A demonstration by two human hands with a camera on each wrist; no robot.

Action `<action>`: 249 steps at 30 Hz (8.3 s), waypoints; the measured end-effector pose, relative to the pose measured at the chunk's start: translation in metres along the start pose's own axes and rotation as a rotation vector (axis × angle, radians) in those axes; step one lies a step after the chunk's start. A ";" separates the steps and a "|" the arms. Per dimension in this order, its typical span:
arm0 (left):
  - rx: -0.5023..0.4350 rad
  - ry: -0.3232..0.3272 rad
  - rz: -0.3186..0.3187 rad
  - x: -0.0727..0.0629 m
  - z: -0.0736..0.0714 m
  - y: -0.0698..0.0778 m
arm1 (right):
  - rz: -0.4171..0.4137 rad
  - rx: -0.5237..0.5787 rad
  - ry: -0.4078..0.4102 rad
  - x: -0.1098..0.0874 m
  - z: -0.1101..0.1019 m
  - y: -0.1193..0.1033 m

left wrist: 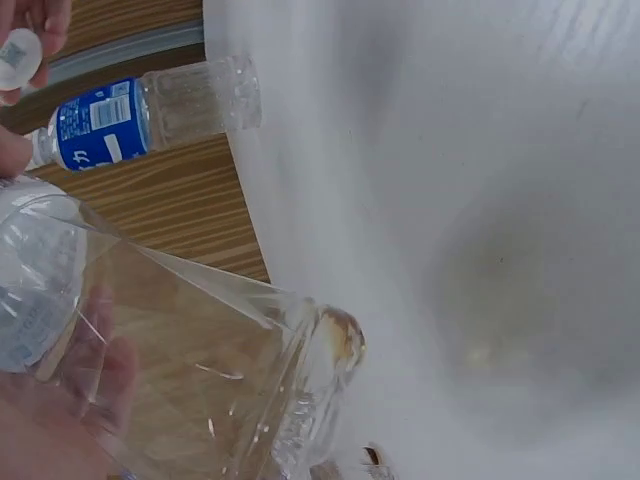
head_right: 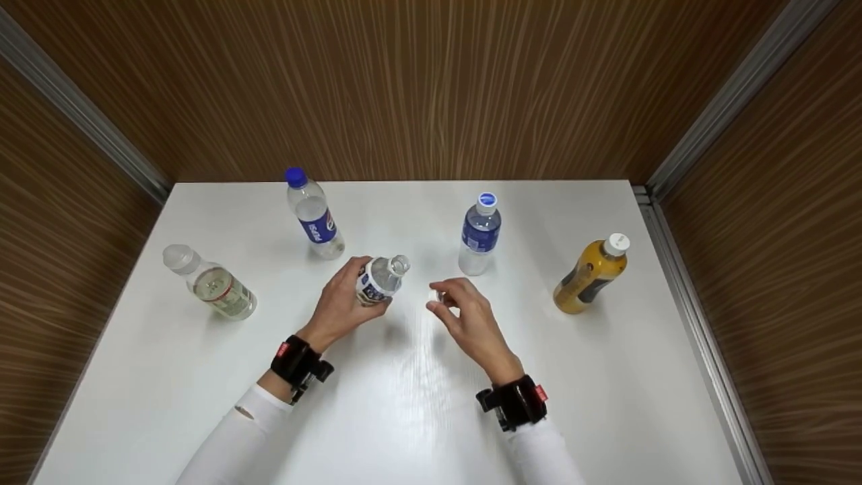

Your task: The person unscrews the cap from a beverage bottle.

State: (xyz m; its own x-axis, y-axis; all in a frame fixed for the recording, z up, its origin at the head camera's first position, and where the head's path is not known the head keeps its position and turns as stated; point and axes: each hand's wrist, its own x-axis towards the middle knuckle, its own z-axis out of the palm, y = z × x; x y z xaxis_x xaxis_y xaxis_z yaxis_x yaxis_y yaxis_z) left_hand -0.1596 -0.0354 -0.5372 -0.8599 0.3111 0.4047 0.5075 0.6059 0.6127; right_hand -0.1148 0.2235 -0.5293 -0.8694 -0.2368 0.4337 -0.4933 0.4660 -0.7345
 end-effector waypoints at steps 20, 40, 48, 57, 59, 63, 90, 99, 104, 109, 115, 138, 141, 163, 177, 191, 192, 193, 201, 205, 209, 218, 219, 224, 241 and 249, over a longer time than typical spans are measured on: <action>-0.187 0.036 -0.149 0.001 -0.002 -0.001 | 0.076 -0.270 -0.358 -0.023 0.025 0.011; -0.253 0.038 -0.185 0.004 -0.004 -0.001 | 0.083 -0.389 -0.439 -0.030 0.045 0.017; -0.325 0.058 -0.233 0.010 -0.002 -0.003 | 0.147 -0.372 -0.479 -0.028 0.042 0.016; -0.419 0.079 -0.265 0.021 0.003 -0.009 | 0.196 -0.309 -0.331 -0.031 0.028 0.017; -0.441 0.082 -0.257 0.024 0.004 -0.010 | 0.215 -0.292 -0.279 -0.030 0.020 0.017; -0.501 0.079 -0.248 0.034 0.008 -0.012 | 0.248 -0.295 -0.173 -0.029 0.006 0.018; -0.580 0.152 -0.340 0.073 0.057 -0.023 | 0.260 -0.304 -0.059 -0.034 -0.015 0.024; -0.576 0.111 -0.372 0.072 0.060 -0.026 | 0.252 -0.308 -0.046 -0.032 -0.015 0.025; -0.562 0.083 -0.393 0.067 0.057 -0.028 | 0.249 -0.316 -0.037 -0.033 -0.015 0.025; -0.511 0.036 -0.409 0.058 0.047 -0.028 | 0.259 -0.315 0.001 -0.030 -0.018 0.025; -0.431 -0.036 -0.403 0.047 0.026 -0.033 | 0.244 -0.312 0.101 -0.019 -0.026 0.027; 0.045 -0.123 -0.281 -0.024 -0.024 -0.045 | 0.321 -0.267 0.298 0.049 -0.029 0.037; 0.075 -0.111 -0.275 -0.032 -0.025 -0.044 | 0.335 -0.241 0.295 0.057 -0.028 0.039; 0.029 -0.143 -0.296 -0.048 -0.034 -0.052 | 0.374 -0.180 0.333 0.084 -0.029 0.054; -0.023 -0.149 -0.303 -0.045 -0.030 -0.048 | 0.384 -0.173 0.350 0.066 -0.044 0.047; -0.014 -0.162 -0.268 -0.051 -0.022 -0.042 | 0.418 -0.089 0.324 0.048 -0.059 0.024; -0.010 -0.164 -0.265 -0.051 -0.021 -0.041 | 0.430 -0.071 0.325 0.047 -0.059 0.022; -0.009 -0.165 -0.261 -0.052 -0.020 -0.040 | 0.441 -0.053 0.328 0.046 -0.060 0.021; -0.027 -0.186 -0.226 -0.049 -0.013 -0.026 | 0.559 0.063 0.303 0.036 -0.058 0.007; -0.039 -0.206 -0.219 -0.045 -0.011 -0.014 | 0.550 0.127 0.306 0.033 -0.054 0.005; -0.048 -0.228 -0.201 -0.039 -0.006 -0.004 | 0.530 0.170 0.299 0.031 -0.046 0.003; -0.054 -0.243 -0.157 -0.023 0.010 0.014 | 0.536 0.183 0.274 0.028 -0.023 -0.005; -0.050 -0.241 -0.154 -0.021 0.012 0.016 | 0.532 0.185 0.276 0.028 -0.020 -0.005; -0.027 -0.219 -0.119 -0.015 0.021 0.025 | 0.517 0.212 0.274 0.025 -0.008 -0.011; 0.004 -0.136 -0.048 -0.011 0.034 0.026 | 0.497 0.253 0.257 0.025 0.016 -0.019; -0.004 -0.091 -0.021 -0.014 0.035 0.024 | 0.486 0.213 0.165 0.023 0.007 -0.018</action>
State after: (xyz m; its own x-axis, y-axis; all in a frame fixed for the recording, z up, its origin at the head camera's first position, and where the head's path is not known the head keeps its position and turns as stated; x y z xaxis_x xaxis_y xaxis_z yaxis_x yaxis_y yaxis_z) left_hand -0.1367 0.0005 -0.5519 -0.8717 0.3634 0.3288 0.4894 0.6097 0.6235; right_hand -0.1261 0.2036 -0.5104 -0.9909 0.1070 0.0818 -0.0461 0.3015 -0.9524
